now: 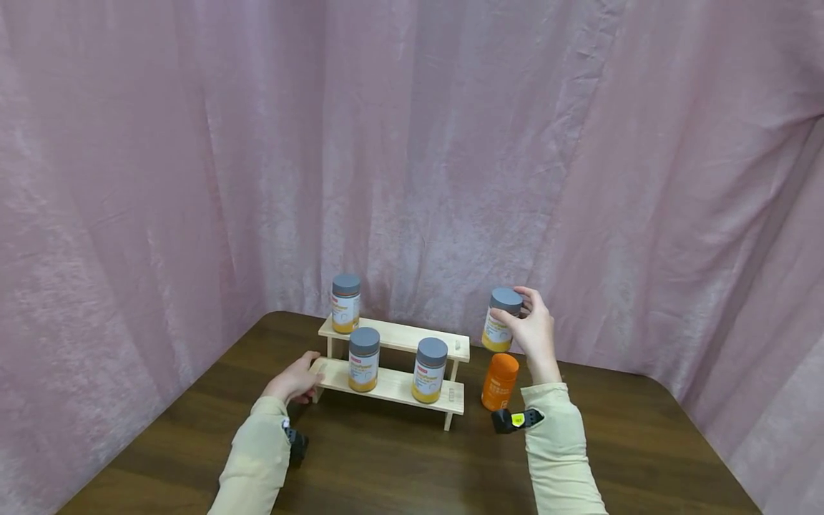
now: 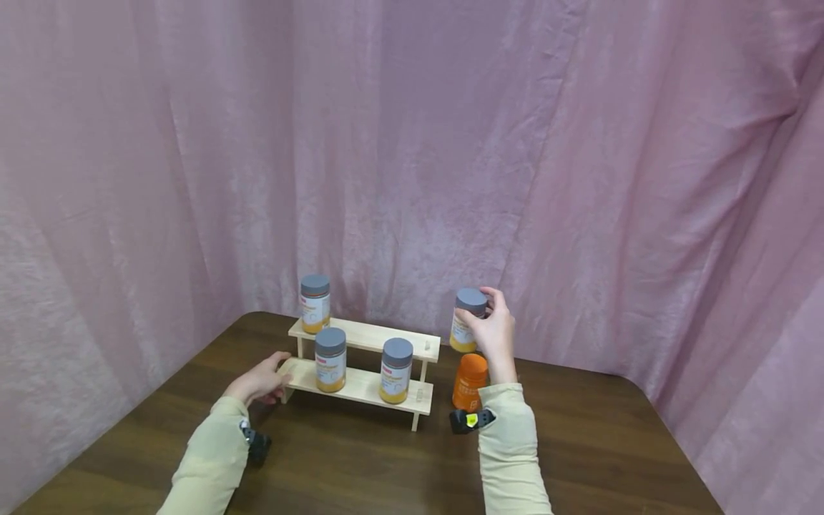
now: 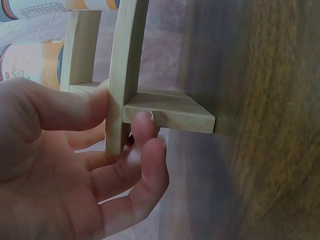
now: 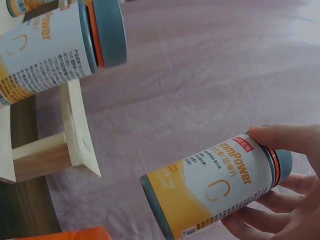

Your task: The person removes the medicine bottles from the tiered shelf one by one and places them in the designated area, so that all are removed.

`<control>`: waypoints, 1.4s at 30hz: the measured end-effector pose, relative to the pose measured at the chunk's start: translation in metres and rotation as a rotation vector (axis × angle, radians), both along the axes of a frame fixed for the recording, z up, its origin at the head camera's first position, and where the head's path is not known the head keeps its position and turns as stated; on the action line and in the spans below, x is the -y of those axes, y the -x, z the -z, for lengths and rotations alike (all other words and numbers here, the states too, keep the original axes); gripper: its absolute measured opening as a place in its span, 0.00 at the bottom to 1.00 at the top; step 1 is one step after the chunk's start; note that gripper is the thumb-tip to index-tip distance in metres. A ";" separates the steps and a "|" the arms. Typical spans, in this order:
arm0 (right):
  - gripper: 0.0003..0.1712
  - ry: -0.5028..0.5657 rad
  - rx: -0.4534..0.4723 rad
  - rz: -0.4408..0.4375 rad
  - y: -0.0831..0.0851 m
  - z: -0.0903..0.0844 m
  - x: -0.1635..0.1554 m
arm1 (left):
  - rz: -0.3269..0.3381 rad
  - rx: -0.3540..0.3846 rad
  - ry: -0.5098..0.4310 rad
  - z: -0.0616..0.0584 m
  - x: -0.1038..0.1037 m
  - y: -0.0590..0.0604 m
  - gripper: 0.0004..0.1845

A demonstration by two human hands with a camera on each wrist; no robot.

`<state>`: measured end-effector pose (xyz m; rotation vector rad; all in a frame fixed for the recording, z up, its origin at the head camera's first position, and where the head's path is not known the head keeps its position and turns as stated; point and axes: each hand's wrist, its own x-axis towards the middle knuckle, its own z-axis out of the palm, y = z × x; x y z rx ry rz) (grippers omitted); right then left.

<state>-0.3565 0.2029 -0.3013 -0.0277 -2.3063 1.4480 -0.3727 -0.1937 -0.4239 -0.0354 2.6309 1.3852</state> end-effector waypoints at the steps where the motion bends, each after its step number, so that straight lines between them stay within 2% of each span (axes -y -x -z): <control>1: 0.39 0.005 0.005 0.000 0.000 0.000 -0.003 | -0.001 0.001 -0.001 0.000 -0.001 0.000 0.31; 6: 0.39 0.040 0.025 0.014 -0.005 0.004 -0.014 | 0.004 0.008 -0.003 0.000 -0.001 -0.002 0.31; 11: 0.39 0.112 0.021 0.027 -0.012 0.018 -0.014 | -0.001 0.006 0.020 -0.004 0.006 -0.005 0.31; 16: 0.38 0.188 -0.013 0.071 -0.019 0.035 -0.016 | 0.009 0.006 0.040 -0.008 0.010 -0.006 0.31; 20: 0.37 0.226 -0.058 0.118 -0.023 0.041 -0.024 | 0.011 0.002 0.037 -0.010 0.010 -0.004 0.31; 31: 0.37 0.254 -0.063 0.176 -0.028 0.051 -0.040 | 0.016 0.014 0.006 -0.005 0.007 -0.002 0.30; 42: 0.37 0.209 -0.092 0.278 -0.023 0.069 -0.044 | 0.023 0.021 -0.001 -0.003 0.001 -0.002 0.31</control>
